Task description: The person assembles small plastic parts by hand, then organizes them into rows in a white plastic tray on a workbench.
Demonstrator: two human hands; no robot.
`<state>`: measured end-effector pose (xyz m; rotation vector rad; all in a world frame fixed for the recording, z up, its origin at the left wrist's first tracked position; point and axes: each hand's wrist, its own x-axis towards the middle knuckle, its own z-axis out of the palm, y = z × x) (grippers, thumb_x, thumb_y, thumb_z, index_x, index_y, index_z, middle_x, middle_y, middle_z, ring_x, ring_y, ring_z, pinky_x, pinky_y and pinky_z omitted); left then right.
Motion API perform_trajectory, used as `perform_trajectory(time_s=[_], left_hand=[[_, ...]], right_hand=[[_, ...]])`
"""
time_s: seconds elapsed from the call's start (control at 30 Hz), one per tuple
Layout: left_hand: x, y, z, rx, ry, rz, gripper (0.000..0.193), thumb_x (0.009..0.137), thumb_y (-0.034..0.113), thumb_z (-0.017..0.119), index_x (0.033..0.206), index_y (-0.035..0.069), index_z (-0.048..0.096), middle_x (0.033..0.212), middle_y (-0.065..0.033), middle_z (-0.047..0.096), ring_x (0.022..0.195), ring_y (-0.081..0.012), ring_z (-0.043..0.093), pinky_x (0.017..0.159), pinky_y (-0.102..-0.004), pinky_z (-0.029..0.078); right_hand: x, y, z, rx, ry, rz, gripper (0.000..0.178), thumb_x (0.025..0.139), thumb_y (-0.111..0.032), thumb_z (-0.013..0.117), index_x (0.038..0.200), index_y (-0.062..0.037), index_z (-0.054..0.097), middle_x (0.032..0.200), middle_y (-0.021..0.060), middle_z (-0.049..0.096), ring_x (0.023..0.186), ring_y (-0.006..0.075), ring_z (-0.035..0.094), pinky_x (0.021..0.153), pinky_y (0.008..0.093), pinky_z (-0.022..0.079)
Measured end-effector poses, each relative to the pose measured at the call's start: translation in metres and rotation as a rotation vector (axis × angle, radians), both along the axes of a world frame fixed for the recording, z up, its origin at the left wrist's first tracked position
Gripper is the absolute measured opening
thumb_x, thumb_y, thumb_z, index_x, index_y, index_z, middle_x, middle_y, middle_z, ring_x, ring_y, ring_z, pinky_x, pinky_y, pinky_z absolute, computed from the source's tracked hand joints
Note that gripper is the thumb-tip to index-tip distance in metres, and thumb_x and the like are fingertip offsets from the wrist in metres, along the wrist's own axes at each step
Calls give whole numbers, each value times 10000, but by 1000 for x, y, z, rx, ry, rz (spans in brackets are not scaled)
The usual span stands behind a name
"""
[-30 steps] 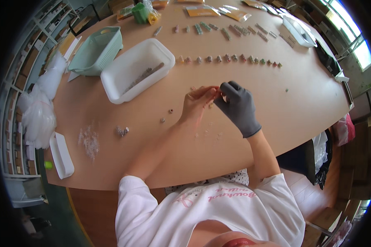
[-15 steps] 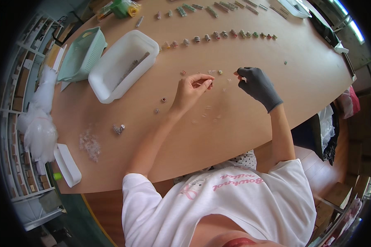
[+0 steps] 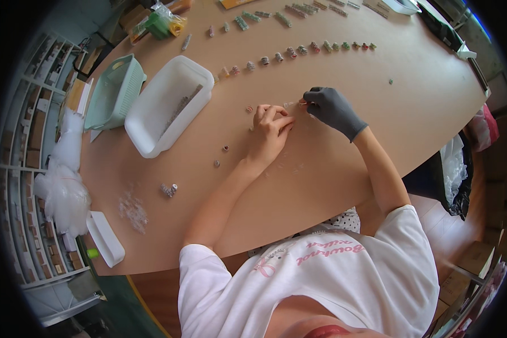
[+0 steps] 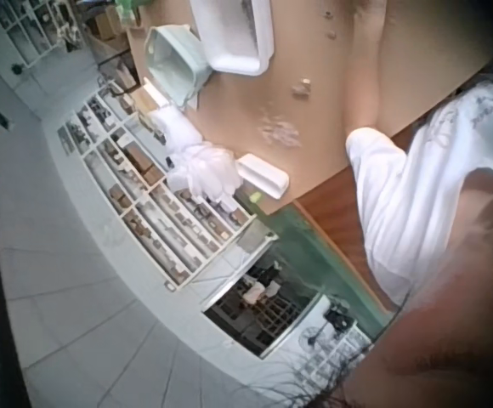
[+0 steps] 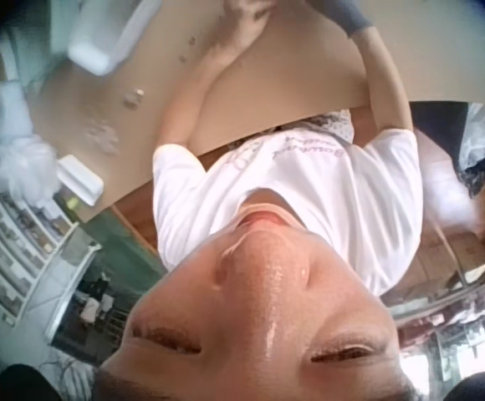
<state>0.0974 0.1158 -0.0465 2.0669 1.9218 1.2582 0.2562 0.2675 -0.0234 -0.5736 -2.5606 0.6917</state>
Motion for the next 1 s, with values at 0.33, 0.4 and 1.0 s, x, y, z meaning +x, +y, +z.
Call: perform_trajectory(time_s=[0.33,0.4,1.0], left_hand=[[-8,9,12,-27,78,29,218,800,93,734,1018,104,739,1054,-13,639,1093,-261,492,957,-436,350],[-7,17,13,-46,158,32,236,798,101,738,1033,107,738,1068,-10,641,1098,-264,492,972,-420,339],[7,59,5,-107,250,118,506,728,223,799,1205,144,650,1122,11,674,1166,-240,492,1005,-422,282]], right_hand=[[6,3,-3,-16,45,18,90,798,-108,645,865,-53,664,816,111,669,759,310,647,659,422,505],[5,1,-4,-31,40,14,95,795,-109,649,867,-48,656,817,113,668,758,312,646,663,425,504],[9,15,-4,-222,144,-104,154,810,-97,661,954,-48,686,877,110,704,762,279,675,681,371,526]])
